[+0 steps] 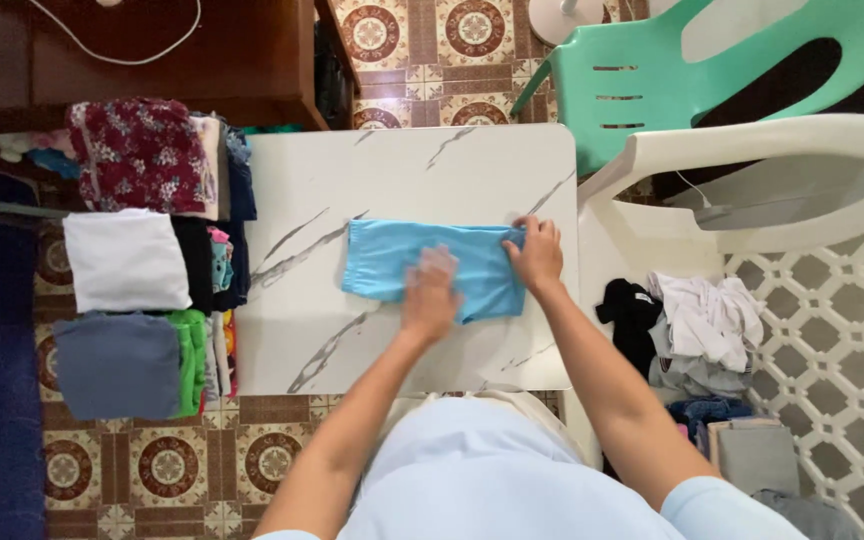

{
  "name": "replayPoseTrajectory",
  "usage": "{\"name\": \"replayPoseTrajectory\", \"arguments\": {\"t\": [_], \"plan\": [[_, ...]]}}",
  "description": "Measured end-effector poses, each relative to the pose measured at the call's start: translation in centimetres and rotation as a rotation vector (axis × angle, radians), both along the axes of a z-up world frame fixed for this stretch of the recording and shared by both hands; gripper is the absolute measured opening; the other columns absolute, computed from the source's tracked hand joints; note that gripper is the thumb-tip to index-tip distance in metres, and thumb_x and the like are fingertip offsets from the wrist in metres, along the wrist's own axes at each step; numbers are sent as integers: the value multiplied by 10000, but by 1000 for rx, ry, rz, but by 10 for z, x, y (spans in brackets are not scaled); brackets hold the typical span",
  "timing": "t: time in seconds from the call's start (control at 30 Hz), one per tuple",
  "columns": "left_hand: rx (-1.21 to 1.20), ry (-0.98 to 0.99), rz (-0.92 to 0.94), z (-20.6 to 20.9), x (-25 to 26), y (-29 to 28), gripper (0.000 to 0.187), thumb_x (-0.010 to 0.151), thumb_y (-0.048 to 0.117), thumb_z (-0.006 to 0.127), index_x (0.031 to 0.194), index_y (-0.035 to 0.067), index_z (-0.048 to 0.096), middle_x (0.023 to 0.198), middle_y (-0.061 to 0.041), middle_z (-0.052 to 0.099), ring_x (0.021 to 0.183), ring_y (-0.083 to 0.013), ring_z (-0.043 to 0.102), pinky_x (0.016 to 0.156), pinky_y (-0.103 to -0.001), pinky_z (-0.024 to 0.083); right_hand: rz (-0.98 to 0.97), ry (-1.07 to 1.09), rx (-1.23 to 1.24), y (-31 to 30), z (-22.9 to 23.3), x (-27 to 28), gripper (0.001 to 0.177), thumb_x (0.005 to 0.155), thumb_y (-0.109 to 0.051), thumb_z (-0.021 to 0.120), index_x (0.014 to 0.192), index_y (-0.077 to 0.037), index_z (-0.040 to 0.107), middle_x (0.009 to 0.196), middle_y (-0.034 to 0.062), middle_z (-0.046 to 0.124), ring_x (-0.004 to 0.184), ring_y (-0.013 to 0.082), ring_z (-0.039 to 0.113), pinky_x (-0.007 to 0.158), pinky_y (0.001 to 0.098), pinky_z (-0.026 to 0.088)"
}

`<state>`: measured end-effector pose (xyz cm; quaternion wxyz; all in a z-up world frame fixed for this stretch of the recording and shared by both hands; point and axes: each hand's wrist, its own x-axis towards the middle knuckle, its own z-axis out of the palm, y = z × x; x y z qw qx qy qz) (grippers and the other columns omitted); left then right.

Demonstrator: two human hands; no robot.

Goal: Folding various laundry items including pants and shorts on a table and stacking them.

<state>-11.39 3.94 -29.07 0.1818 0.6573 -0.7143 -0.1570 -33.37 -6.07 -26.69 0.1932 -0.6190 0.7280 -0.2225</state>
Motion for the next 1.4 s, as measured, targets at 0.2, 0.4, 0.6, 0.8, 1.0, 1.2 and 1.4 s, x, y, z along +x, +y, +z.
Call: {"name": "replayPoseTrajectory", "arguments": {"t": [0.2, 0.4, 0.6, 0.8, 1.0, 1.2, 1.4], "plan": [[204, -108, -367, -7, -13, 39, 811, 946, 483, 626, 1615, 232, 243, 1700, -66, 94, 1563, -326, 32, 1179, -704, 26, 302, 144, 49, -15, -42, -30, 316, 776, -309, 862, 966, -123, 691, 1095, 139, 619, 1080, 359, 581, 878, 440, 519], [157, -145, -563, 10, 15, 54, 797, 903, 438, 659, 1604, 348, 290, 1720, -39, 136, 1584, -312, 61, 1213, -683, 42, 132, -568, 264, 25, -85, -48, 311, 925, -256, 823, 1059, -43, 640, 963, 95, 629, 826, 191, 601, 682, 358, 525], [303, -225, -630, 29, -13, 66, 812, 853, 582, 726, 1454, 121, 434, 1637, -150, 264, 1573, -382, 147, 1207, -711, 92, -116, -912, 480, 76, -32, -30, 477, 879, -152, 734, 1282, -134, 480, 945, 68, 661, 762, 180, 665, 542, 349, 591], [-36, 8, -274, -13, -57, 82, 773, 692, 516, 762, 1231, 23, 509, 1410, -256, 441, 1400, -445, 340, 1089, -726, 221, -461, -1282, 542, 95, -14, -19, 349, 894, 33, 613, 1156, -127, 448, 1008, 141, 588, 746, 240, 698, 620, 407, 663], [-277, -89, -110, -30, -34, 91, 377, 897, 151, 654, 1249, 85, 535, 1454, -156, 502, 1376, -333, 471, 1136, -568, 340, -275, -1294, 530, 90, 58, -16, 292, 912, 67, 504, 1144, -100, 444, 1018, 136, 576, 758, 249, 725, 623, 403, 670], [-268, 175, -205, 2, -5, 109, 328, 717, 63, 654, 1026, 113, 556, 1281, -164, 549, 1275, -368, 482, 1012, -528, 368, 36, -769, 592, 64, 75, -16, 243, 978, -55, 461, 1195, -71, 570, 749, 128, 693, 538, 216, 686, 454, 299, 478], [73, 558, -75, -12, 0, 122, 302, 817, 10, 659, 1094, 73, 557, 1058, -195, 651, 1043, -400, 613, 893, -477, 472, 50, -756, 761, 37, 38, 26, 350, 931, -67, 385, 1114, -41, 683, 727, 175, 740, 569, 240, 742, 463, 292, 549]]}}
